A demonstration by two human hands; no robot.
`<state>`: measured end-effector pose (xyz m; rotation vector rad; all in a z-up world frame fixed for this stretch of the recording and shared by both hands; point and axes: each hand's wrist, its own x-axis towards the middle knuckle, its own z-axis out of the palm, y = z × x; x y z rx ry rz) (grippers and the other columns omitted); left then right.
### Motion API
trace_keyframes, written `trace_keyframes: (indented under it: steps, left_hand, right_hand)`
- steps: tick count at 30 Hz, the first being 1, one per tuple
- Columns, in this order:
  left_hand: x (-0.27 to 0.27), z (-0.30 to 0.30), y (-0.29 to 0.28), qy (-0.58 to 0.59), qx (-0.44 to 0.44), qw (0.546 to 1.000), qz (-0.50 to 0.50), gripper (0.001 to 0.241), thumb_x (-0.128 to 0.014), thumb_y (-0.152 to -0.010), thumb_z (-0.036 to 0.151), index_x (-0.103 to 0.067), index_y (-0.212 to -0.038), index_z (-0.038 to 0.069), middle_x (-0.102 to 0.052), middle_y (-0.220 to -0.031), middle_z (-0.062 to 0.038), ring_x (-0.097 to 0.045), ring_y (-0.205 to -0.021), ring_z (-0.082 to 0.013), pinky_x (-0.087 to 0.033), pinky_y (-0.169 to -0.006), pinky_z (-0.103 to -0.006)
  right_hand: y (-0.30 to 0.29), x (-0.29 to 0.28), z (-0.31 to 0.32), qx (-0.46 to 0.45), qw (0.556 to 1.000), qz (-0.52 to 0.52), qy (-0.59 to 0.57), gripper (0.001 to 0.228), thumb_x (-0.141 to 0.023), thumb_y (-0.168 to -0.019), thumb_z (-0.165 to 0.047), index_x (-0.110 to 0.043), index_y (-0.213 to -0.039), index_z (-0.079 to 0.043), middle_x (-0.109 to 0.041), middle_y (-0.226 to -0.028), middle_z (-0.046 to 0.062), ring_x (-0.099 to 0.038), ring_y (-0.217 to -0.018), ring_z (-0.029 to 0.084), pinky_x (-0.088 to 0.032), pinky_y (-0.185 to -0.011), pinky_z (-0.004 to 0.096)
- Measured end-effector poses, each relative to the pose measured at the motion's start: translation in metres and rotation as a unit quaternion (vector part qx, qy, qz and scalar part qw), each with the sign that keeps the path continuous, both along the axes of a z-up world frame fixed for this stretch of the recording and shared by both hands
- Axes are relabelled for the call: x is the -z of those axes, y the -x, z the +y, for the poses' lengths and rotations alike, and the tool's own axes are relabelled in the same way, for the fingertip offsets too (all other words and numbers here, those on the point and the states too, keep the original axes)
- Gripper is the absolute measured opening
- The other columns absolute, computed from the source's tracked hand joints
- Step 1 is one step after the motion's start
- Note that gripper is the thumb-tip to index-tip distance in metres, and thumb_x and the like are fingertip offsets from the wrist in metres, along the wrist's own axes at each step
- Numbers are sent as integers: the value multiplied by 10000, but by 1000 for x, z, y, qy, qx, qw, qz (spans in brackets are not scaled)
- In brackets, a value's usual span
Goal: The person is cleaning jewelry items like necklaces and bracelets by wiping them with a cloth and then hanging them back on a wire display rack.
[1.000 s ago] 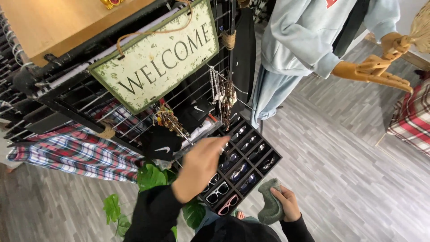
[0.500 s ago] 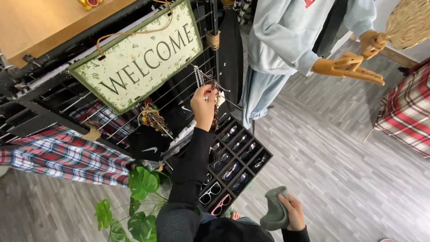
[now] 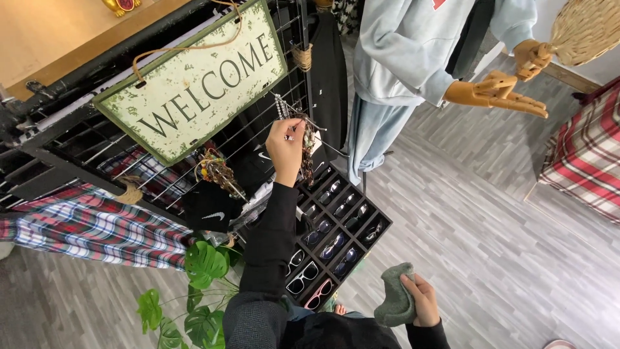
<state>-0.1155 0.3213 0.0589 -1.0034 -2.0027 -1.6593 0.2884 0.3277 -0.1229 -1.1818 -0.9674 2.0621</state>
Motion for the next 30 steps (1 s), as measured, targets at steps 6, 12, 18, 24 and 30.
trace_keyframes:
  steps: [6,12,18,24,30]
  left_hand:
    - [-34,3,-6,71,52,996,2,44,-595,-901,138,-631,-877,145,-639,-798,30,-531,-661,-135,-483,-624,-285]
    - [-33,6,-25,79,265,959,-61,72,-559,-922,105,-607,-939,54,-660,-838,-70,-646,-707,-130,-553,-647,-224]
    - [-95,-39,-98,51,468,816,-335,156,-531,-936,275,-532,-938,119,-641,-823,-12,-619,-750,-104,-496,-697,-245]
    - [-92,-69,-167,-2,571,668,-478,33,-453,-964,115,-467,-968,85,-507,-1309,-184,-611,-1006,-246,-569,-801,-347]
    - [-20,-86,-208,-78,536,636,-550,108,-522,-956,98,-428,-910,73,-506,-1281,-188,-575,-914,-212,-515,-637,-286]
  right_hand:
    - [0,6,-2,7,1000,-11,10,237,-594,-878,-73,-650,-991,128,-667,-872,259,-634,-729,353,-502,-625,399]
    - [-5,6,-4,19,1000,-12,-3,236,-593,-887,-95,-650,-979,116,-670,-871,242,-631,-739,335,-491,-623,383]
    - [-6,61,2,97,989,111,16,325,-481,-1000,-264,-630,-1053,21,-665,-1000,174,-613,-946,251,-475,-833,376]
    - [65,-82,-20,-98,943,316,35,756,-527,-843,-539,-400,-1384,-26,-536,-1294,179,-551,-1131,305,-446,-947,470]
    - [66,-21,-21,-96,956,270,57,626,-473,-889,-528,-503,-1305,-61,-616,-1181,163,-619,-1015,315,-503,-860,489]
